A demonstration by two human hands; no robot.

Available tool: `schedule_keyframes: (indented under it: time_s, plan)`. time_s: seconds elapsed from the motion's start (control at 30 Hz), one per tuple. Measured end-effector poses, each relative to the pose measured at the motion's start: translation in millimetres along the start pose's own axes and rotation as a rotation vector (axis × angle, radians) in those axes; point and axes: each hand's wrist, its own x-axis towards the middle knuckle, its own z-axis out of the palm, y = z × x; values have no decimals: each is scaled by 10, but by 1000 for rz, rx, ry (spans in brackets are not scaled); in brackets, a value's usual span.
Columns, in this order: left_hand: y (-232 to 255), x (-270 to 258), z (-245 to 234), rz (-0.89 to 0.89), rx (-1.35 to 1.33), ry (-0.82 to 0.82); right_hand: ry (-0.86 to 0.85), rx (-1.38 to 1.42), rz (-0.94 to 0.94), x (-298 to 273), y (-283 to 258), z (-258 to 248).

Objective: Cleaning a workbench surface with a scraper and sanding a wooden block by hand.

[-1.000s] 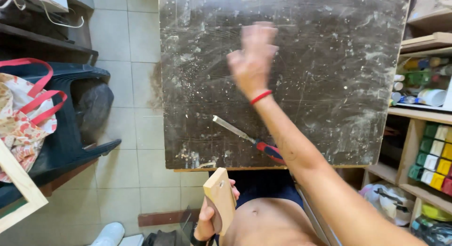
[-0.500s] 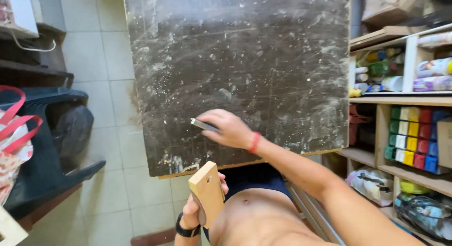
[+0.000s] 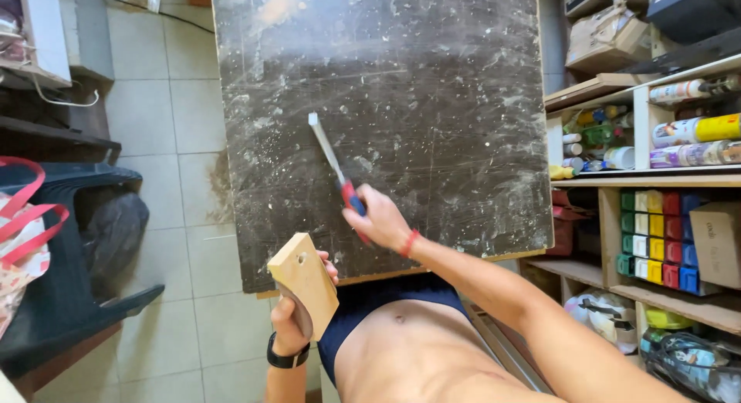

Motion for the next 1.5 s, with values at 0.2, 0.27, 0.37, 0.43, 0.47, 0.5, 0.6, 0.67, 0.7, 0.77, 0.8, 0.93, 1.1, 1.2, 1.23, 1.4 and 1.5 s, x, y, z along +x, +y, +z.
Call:
schedule_keyframes:
  time_s: [0.2, 0.27, 0.37, 0.43, 0.47, 0.5, 0.6, 0.67, 0.7, 0.77, 0.8, 0.93, 1.1, 1.2, 1.23, 1.4, 1.5]
  plan:
    - [-48, -210, 113, 58, 89, 51, 244, 32, 177, 1641, -712, 331]
    - [-71, -294, 133, 79, 111, 67, 236, -18, 213, 1992, -833, 343]
    - [-116, -394, 82, 82, 193, 91, 257, -70, 247, 2357, -950, 400]
    - [-157, -402, 43, 62, 245, 111, 274, -76, 251, 2491, -953, 390]
    - [-163, -417, 29, 53, 264, 93, 282, -128, 195, 2503, -918, 383]
    - [-172, -428, 18, 43, 282, 74, 289, -180, 138, 2516, -878, 370]
    - [-147, -424, 24, 51, 186, 103, 510, -256, -159, 2256, -390, 111]
    - [-147, -416, -19, 85, 123, 123, 589, -316, -160, 1868, 215, -153]
    - [-156, -403, -37, 126, 61, 143, 669, -378, -169, 1661, 529, -296]
    - [-54, -356, -2, 86, 101, 103, 741, -470, 137, 1205, 1083, -264]
    - [5, -354, 28, 49, 145, 67, 796, -552, 444, 930, 1362, -223]
    - [28, -194, 435, -159, 36, -171, 406, -715, -64, 146, -385, 665]
    - [287, 172, 1188, -250, 475, -685, -542, -26, -1005, -397, -741, 1506]
    - [199, 118, 985, -210, 489, -669, -90, 50, -683, -66, -807, 74]
    - [120, 38, 814, -223, 480, -677, -83, 48, -668, 34, -221, -112]
    - [198, -236, 427, -228, -49, -207, 671, -390, 308, -473, 2193, -1327]
    - [281, -143, 537, -53, 90, -161, 895, -760, 239, -632, 2841, -783]
